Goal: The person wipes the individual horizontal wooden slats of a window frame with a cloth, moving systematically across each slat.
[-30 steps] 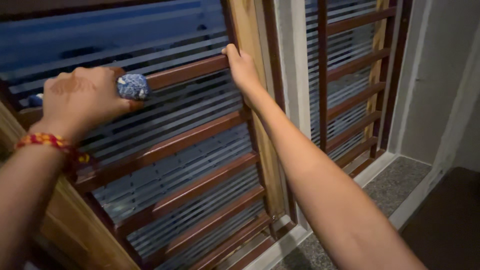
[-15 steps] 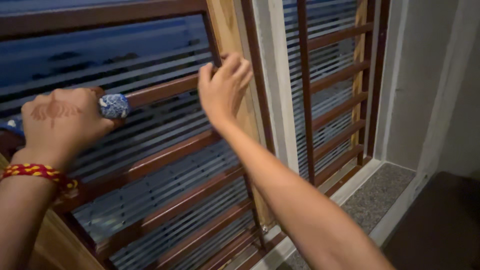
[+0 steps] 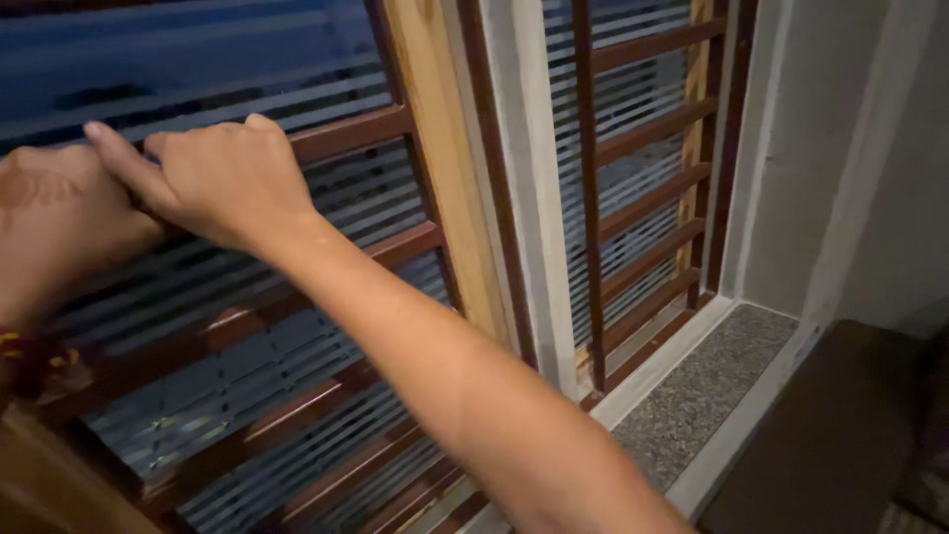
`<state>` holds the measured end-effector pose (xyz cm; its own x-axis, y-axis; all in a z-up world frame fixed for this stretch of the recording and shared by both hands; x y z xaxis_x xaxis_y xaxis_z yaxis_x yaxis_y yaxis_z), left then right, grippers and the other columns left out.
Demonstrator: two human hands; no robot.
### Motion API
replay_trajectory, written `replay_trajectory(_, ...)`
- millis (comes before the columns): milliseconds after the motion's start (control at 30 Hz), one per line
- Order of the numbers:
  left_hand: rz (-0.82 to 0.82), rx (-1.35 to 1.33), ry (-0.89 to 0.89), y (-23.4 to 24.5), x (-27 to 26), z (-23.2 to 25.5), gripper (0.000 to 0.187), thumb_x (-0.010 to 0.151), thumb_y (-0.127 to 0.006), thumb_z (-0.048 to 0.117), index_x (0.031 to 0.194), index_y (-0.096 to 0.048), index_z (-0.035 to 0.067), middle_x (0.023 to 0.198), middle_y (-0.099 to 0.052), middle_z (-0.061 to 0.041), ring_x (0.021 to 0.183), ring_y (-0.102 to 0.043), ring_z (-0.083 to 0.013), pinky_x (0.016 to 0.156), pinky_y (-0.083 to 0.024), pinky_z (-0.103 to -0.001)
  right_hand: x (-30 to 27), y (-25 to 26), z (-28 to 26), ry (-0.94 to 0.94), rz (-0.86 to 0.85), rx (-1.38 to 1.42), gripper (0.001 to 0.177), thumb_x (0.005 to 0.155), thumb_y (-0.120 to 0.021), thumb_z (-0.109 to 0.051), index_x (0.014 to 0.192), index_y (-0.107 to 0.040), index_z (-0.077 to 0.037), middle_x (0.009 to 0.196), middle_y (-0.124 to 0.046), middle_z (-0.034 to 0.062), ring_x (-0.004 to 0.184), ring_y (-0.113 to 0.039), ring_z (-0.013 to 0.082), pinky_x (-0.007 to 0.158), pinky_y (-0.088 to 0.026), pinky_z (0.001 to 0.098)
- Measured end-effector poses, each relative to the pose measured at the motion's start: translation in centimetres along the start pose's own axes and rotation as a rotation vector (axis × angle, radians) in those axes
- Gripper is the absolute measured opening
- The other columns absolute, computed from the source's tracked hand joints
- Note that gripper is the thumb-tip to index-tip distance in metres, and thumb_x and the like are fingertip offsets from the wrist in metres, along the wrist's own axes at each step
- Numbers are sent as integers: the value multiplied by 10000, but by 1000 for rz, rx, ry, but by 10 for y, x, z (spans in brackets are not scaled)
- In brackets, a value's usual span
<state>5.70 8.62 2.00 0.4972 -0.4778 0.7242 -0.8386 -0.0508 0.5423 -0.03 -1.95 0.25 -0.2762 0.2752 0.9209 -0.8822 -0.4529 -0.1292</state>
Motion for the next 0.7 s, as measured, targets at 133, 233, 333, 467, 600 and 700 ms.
replay_trajectory(133, 270, 61, 25, 33, -23, 12, 356, 815, -804, 454, 739, -739, 112, 644, -683, -131, 598, -690, -322, 616, -545, -428, 3, -5, -4, -72, -10, -99, 198, 979, -554, -305, 1107, -701, -267, 554, -569, 25, 467, -534, 306, 492, -338, 455)
replay_trajectory(233, 306, 123, 75, 39, -36, 12, 306, 888, -796, 378, 753, -724, 114, 699, -687, -98, 610, -685, -291, 535, -517, -393, 4, -10, -1, -143, -65, -58, 201, 988, -550, -407, 943, -665, -247, 550, -561, 28, 500, -547, 319, 549, -348, 464)
replay_trajectory(333, 535, 239, 38, 53, -47, 22, 72, 885, -695, 210, 846, -719, 154, 757, -696, -27, 741, -701, -230, 644, -503, -367, 6, -10, 1, -149, -116, -76, 268, 992, -529, -430, 907, -673, -221, 535, -562, 31, 487, -553, 315, 572, -355, 471)
replay_trajectory(467, 185, 96, 153, 51, -23, 10, 266, 875, -749, 354, 767, -737, 111, 728, -719, -118, 674, -713, -308, 637, -544, -422, 11, -3, -2, -115, -100, -50, 331, 989, -479, -332, 934, -757, -162, 534, -600, 51, 465, -569, 323, 523, -361, 485)
replay_trajectory(600, -181, 14, 208, 38, -10, 0, 351, 861, -729, 412, 937, -810, 80, 875, -768, -215, 842, -752, -380, 788, -572, -468, 10, -4, 7, -343, -144, 35, 555, 1006, -472, -438, 561, -655, -159, 529, -617, 73, 522, -603, 315, 681, -430, 483)
replay_trajectory(700, -464, -110, 182, 20, 11, -7, 552, 858, -726, 540, 1138, -779, 68, 1138, -730, -261, 1114, -684, -403, 932, -534, -503, 13, -1, 8, -353, -161, 52, 538, 968, -486, -410, 536, -668, -144, 530, -639, 92, 507, -607, 325, 671, -437, 492)
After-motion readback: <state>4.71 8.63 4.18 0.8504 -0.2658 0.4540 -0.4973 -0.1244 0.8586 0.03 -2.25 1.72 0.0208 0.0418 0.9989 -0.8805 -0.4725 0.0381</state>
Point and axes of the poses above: each hand's wrist, its own x-axis towards the middle knuckle, its own y-axis out of the back of the hand, z = x × y, the point moved 8 cm from there along x, towards the middle knuckle
